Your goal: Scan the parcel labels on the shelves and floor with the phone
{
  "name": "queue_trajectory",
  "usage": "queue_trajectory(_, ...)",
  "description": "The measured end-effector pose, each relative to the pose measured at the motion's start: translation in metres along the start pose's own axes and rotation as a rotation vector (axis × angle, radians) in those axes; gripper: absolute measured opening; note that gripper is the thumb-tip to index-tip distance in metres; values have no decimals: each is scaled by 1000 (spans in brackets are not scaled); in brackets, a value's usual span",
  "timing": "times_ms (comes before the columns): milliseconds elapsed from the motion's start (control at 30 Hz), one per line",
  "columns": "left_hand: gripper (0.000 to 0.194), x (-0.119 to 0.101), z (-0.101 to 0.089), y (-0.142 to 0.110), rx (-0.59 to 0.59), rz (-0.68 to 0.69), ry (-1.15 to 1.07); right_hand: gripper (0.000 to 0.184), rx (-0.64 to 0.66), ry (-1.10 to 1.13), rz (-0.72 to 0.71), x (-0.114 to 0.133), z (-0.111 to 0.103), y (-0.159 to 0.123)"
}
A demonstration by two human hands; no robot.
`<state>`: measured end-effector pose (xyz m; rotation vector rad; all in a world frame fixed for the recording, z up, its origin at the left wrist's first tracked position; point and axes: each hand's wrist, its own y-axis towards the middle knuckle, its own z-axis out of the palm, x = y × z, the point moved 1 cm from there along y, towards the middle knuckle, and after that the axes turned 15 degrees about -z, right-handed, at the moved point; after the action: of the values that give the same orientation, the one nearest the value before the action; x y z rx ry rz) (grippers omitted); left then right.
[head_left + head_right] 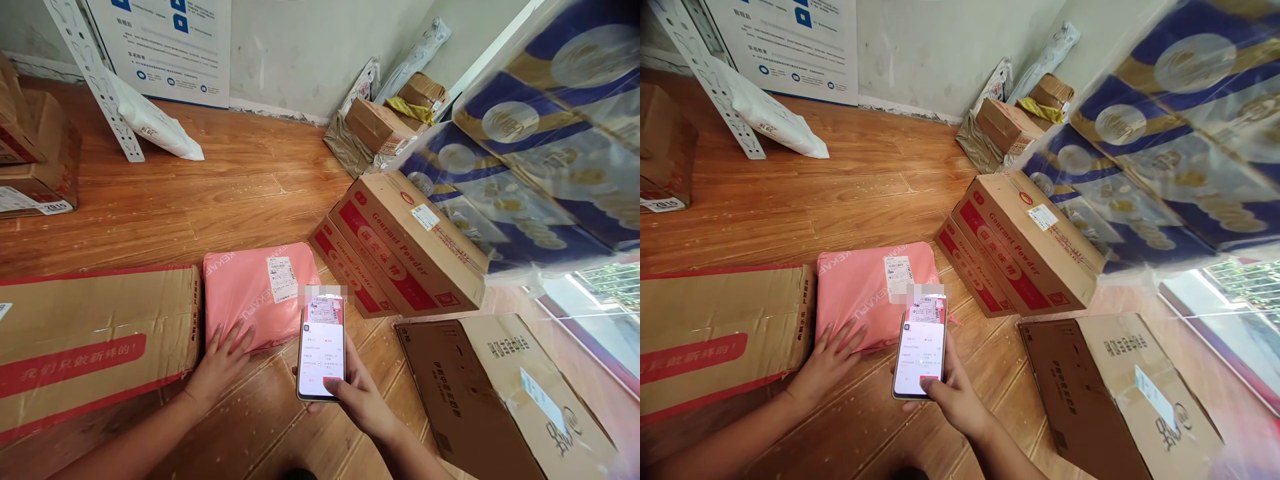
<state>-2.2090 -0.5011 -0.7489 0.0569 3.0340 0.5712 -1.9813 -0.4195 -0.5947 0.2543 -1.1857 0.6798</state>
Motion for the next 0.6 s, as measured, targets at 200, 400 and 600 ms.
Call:
queue_trajectory(200, 23, 0, 1, 0, -17, 4, -23, 96, 0, 2, -5, -2, -1, 0)
queue_trajectory(400, 26, -1, -1, 2, -3, -6, -9, 103, -11, -5, 20, -2, -1, 0)
queue_trajectory(600, 26, -2, 3, 0, 11, -23, 37, 108, -31, 2, 35, -4, 1, 0)
